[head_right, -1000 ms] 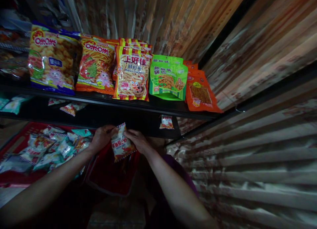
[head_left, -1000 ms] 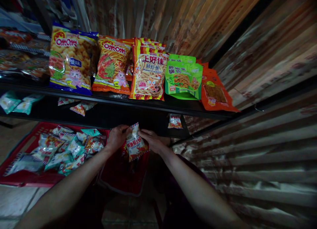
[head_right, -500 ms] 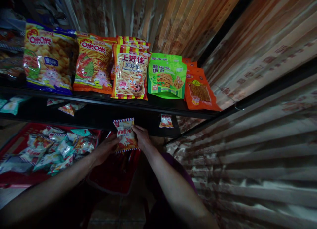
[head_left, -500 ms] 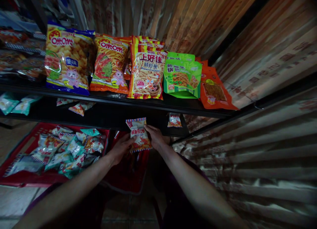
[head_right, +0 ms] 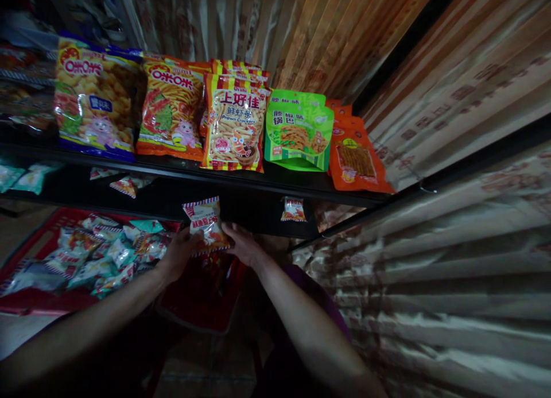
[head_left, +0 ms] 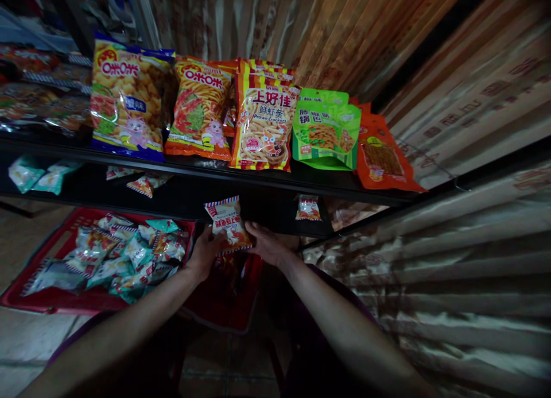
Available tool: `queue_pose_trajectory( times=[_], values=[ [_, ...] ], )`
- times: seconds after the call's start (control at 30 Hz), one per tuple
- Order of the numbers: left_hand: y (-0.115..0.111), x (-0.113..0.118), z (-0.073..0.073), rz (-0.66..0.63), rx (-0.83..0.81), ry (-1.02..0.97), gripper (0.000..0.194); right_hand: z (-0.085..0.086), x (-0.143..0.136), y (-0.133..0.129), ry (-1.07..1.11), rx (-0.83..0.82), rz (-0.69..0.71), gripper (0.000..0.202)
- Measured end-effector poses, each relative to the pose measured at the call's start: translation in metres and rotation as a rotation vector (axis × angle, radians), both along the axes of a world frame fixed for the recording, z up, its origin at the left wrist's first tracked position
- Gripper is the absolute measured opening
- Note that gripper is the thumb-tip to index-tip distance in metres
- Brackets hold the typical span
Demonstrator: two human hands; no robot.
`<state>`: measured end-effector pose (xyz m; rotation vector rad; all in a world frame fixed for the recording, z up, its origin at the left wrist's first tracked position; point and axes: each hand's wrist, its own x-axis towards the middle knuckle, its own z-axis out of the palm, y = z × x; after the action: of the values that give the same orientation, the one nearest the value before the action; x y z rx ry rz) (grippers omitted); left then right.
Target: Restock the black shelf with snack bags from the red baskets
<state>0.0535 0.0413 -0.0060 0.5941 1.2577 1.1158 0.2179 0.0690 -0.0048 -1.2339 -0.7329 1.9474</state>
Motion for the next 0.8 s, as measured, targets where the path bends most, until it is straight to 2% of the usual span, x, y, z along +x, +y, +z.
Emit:
queue_pose_trajectory(
  times=[0.1, 0.3, 0.5, 0.63, 0.8],
  values=[
    [0.005, -0.006, -0.003, 0.070, -0.032, -0.066, 0.033, -0.006, 0.000, -0.007, 0.044, -0.046, 0.069, 0.043],
    [0.006, -0.007, 0.001, 0.063, -0.157, -0.214, 0.018, -0.021, -0.001, -0.009, -0.005, -0.047, -0.049, 0.028],
    [0.010, -0.004, 0.009, 0.064, -0.204, -0.306, 0.010, -0.016, -0.001, -0.005, -0.109, -0.019, -0.104, 0.025],
    [0.012, -0.003, 0.011, 0.083, -0.210, -0.292, 0.011, -0.012, -0.003, -0.004, -0.145, -0.003, -0.148, 0.024],
    [0.011, -0.003, 0.013, 0.038, -0.187, -0.297, 0.013, -0.011, -0.003, -0.002, -0.138, 0.021, -0.174, 0.027]
  ],
)
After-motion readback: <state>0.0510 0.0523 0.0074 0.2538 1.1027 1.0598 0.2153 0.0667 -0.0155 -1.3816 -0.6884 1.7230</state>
